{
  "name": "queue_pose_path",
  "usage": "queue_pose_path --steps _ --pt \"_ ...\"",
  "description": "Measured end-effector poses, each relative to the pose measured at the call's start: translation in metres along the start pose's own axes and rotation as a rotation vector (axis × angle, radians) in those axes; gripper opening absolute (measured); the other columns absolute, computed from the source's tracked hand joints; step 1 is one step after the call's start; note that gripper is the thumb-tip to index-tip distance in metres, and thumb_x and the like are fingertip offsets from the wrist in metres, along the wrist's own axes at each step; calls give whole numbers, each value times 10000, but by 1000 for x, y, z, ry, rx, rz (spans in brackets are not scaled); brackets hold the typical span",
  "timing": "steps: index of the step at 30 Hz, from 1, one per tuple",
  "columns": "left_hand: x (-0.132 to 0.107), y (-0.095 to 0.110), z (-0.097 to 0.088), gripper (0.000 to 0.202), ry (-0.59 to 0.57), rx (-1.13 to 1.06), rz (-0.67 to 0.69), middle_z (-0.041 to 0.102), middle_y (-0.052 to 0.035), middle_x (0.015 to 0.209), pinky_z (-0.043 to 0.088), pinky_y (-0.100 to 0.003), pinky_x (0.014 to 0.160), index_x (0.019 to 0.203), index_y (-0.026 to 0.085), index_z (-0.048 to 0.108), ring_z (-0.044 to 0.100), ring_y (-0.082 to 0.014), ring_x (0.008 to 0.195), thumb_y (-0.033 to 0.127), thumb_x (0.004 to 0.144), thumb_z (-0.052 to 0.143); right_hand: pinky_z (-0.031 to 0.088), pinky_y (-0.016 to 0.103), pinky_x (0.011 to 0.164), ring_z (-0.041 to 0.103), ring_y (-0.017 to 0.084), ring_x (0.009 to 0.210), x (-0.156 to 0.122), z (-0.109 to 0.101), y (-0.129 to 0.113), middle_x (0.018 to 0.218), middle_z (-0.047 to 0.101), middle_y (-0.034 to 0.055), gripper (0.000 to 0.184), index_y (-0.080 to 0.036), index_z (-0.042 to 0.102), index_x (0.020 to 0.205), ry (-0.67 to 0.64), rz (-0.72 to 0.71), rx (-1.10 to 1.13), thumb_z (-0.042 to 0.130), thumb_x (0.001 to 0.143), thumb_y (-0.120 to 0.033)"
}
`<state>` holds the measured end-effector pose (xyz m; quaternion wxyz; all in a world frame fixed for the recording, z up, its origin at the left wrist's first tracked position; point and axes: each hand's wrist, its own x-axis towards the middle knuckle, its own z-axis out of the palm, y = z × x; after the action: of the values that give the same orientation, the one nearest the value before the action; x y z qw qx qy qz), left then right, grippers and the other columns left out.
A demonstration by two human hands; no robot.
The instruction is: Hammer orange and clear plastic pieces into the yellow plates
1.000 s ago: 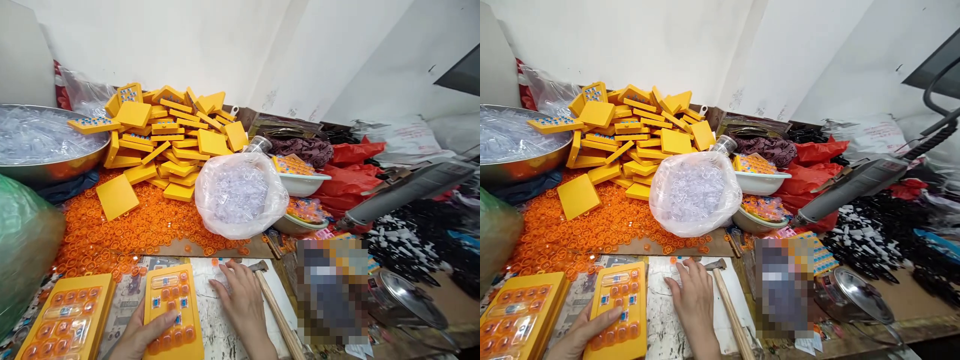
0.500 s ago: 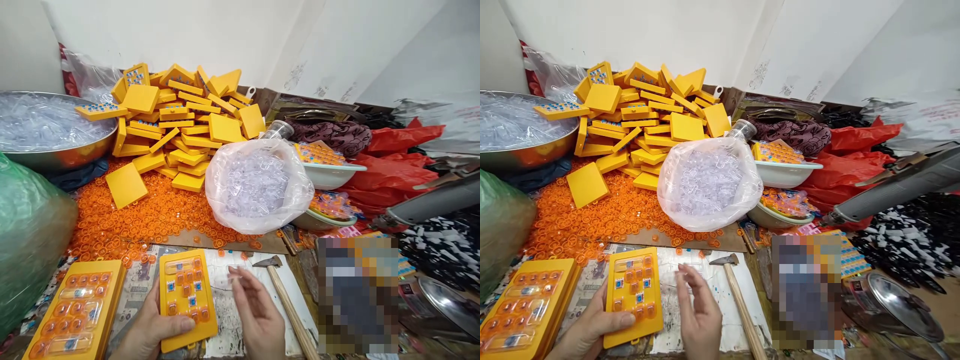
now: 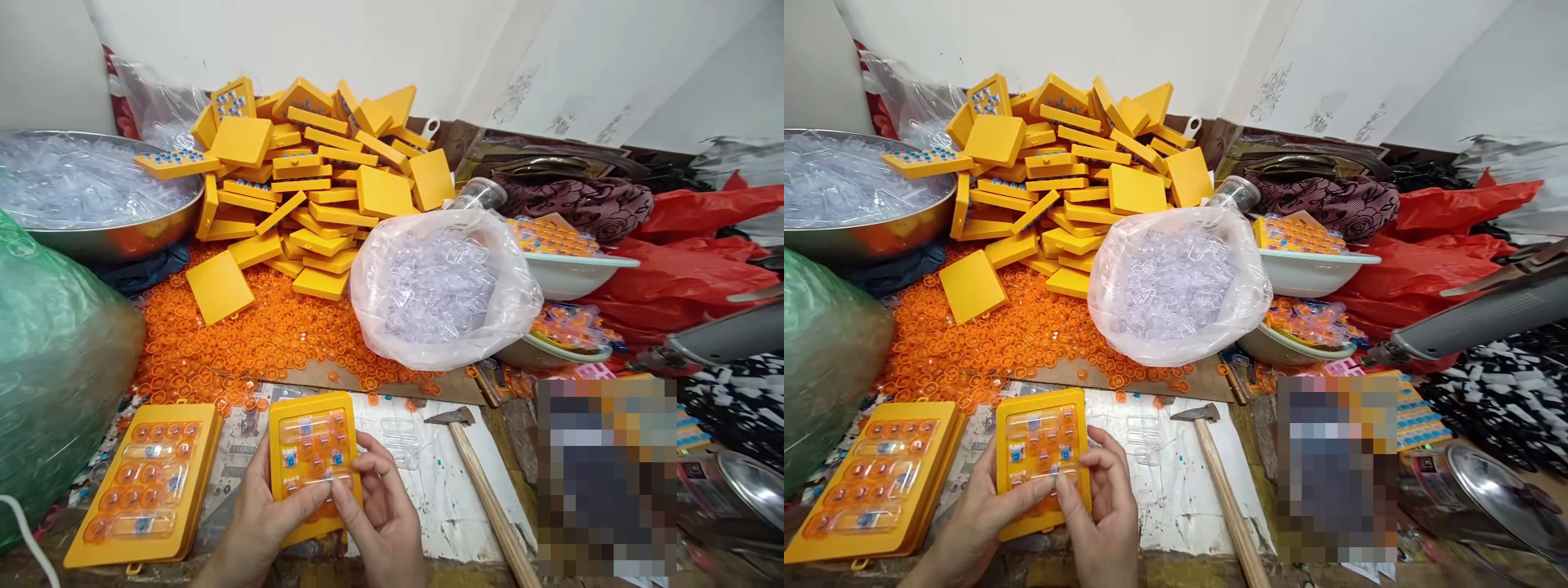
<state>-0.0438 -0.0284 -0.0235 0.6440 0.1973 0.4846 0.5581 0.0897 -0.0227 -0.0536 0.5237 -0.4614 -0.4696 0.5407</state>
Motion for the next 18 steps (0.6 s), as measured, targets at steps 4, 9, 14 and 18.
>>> queue_pose_path --steps 4,9,14,18 --pt "2 -7 -3 558 45 127 78 721 -132 1007 545 -349 798 1060 145 561 683 -302 905 334 605 823 543 362 833 648 224 1011 4 9 -8 1156 595 96 306 -244 414 845 32 93 162 709 765 -268" --pt "5 -16 -8 518 135 250 101 736 -121 923 554 -331 744 1007 143 565 694 -285 827 337 602 823 553 350 780 667 207 944 6 13 -1 1074 650 54 360 -258 332 808 9 86 88 689 770 -289" --pt "4 -9 -9 571 55 75 18 729 -132 990 553 -340 752 1050 138 577 687 -292 878 330 580 836 567 344 759 692 208 880 14 -6 -14 998 676 53 318 -249 449 962 -76 23 -154 693 777 -336" --pt "5 -1 -5 666 13 -41 -103 720 -152 1041 547 -411 818 1115 142 557 688 -315 910 296 542 861 513 379 838 636 226 984 47 -38 -26 1075 649 93 253 -227 535 1068 61 -269 -807 578 864 -372"
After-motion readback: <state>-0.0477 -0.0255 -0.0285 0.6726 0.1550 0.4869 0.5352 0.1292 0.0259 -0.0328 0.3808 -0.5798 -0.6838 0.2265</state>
